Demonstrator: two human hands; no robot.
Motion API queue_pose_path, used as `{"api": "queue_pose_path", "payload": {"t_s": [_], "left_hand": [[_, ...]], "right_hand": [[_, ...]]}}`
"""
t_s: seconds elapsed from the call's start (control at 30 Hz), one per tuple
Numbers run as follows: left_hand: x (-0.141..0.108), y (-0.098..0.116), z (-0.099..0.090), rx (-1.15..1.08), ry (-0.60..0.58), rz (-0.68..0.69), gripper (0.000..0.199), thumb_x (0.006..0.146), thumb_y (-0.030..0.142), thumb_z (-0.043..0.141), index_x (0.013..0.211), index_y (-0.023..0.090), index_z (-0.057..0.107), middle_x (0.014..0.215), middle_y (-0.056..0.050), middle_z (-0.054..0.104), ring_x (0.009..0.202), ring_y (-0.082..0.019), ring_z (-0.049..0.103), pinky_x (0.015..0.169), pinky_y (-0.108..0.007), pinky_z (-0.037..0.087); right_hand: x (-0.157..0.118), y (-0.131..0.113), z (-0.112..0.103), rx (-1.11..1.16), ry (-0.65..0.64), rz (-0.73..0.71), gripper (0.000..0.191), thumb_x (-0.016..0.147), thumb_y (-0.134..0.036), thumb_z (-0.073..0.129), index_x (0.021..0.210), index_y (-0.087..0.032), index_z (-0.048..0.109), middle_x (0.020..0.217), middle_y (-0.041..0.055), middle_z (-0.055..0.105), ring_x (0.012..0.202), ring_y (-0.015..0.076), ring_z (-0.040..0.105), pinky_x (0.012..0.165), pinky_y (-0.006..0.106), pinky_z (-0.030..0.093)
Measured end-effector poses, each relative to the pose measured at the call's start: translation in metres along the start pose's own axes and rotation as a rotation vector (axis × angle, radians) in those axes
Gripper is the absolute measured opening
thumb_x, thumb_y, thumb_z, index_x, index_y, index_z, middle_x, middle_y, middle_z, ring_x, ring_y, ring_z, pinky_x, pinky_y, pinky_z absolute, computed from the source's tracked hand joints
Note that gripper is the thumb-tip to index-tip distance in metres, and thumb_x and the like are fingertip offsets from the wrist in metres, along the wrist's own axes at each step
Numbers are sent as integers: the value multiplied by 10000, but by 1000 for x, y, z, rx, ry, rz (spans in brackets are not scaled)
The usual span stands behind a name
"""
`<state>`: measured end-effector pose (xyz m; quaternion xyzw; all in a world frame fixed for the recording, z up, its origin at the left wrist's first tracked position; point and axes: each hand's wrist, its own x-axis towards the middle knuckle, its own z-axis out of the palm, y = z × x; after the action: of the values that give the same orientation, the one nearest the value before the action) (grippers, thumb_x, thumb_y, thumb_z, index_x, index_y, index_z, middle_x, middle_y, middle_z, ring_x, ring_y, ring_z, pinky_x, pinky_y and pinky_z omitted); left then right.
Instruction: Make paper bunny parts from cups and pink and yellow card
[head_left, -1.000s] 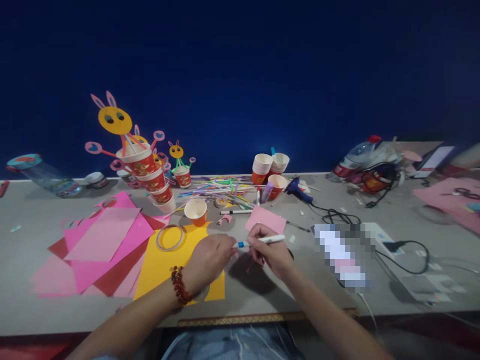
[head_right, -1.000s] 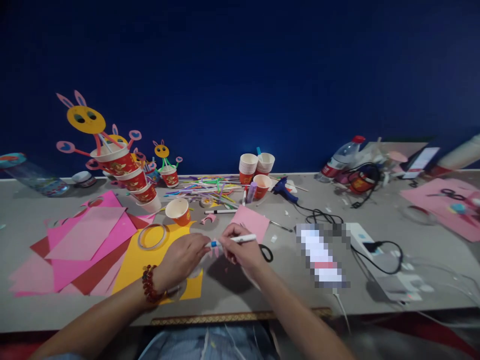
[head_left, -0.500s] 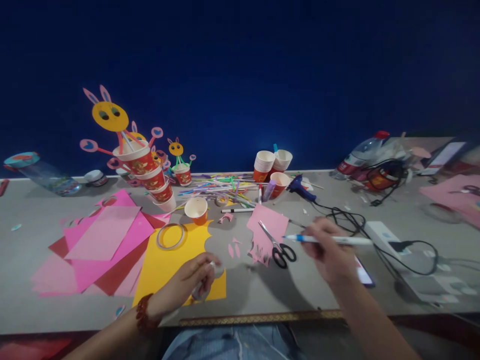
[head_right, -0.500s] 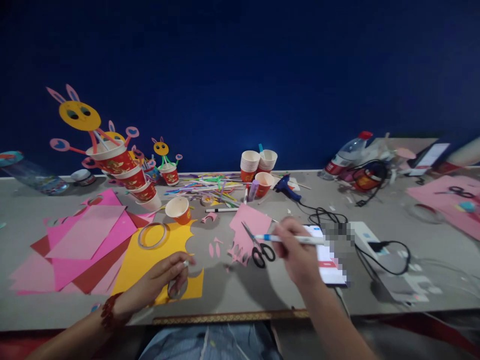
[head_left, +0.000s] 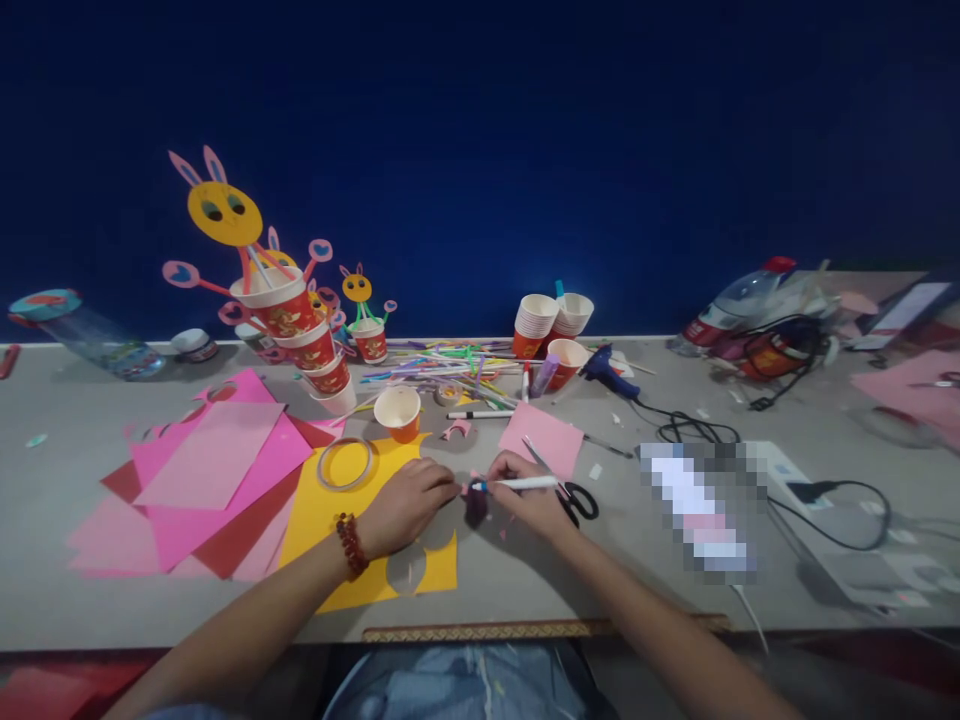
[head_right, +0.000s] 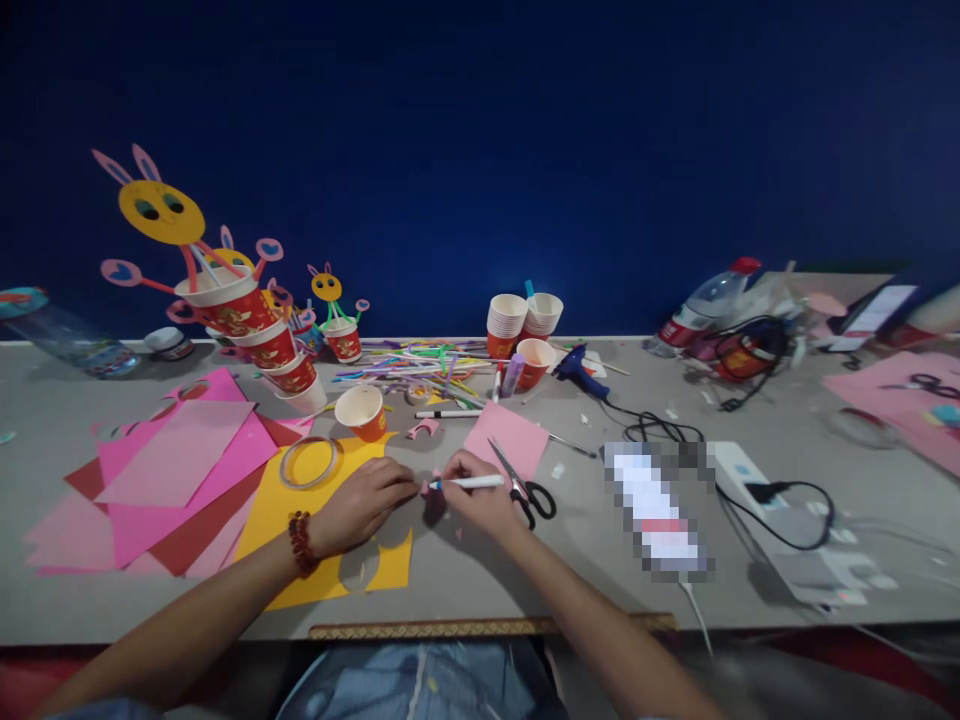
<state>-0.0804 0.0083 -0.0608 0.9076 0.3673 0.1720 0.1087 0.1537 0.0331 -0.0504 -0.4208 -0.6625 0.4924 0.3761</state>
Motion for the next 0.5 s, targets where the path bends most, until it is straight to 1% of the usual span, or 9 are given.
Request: {"api": "queue_pose_path", "payload": {"t_s": [0.1, 0.2, 0.33, 0.5], "left_hand": [[-4, 0, -2, -17, -34, 76, 350, 973, 154, 413, 1261, 216, 603, 1243, -110, 652, 1132, -244, 554, 990, -405, 431], [-6, 0, -3, -17, -71, 101, 391, 956, 153, 445, 1313, 253, 570, 1332, -104, 614, 1205, -253, 524, 1037, -432, 413], [-7, -1, -1, 2, -96, 95, 416, 930, 142, 477, 1312, 275, 575, 1374, -98, 587, 1224, -263, 518, 1052, -448, 413], [-7, -4, 4, 17, -74, 123, 427, 916, 140, 507, 1322, 260, 562, 1359, -117, 591, 1233, -268, 522, 1042, -473, 425]], "right_hand": [[0, 7, 4, -21, 52, -13, 140, 806, -241, 610, 680, -225, 552, 593, -22, 589, 541, 151, 539, 516, 266, 411], [-1, 11, 6, -58, 103, -48, 189, 806, -242, 605, 631, -236, 532, 564, -22, 562, 529, 154, 500, 505, 272, 384], [-1, 14, 7, -60, 81, -63, 189, 784, -234, 589, 606, -227, 526, 571, -9, 581, 532, 155, 504, 509, 276, 387], [0, 21, 9, -50, 40, -51, 173, 773, -223, 563, 607, -220, 516, 574, -4, 596, 533, 155, 525, 509, 270, 394]]}}
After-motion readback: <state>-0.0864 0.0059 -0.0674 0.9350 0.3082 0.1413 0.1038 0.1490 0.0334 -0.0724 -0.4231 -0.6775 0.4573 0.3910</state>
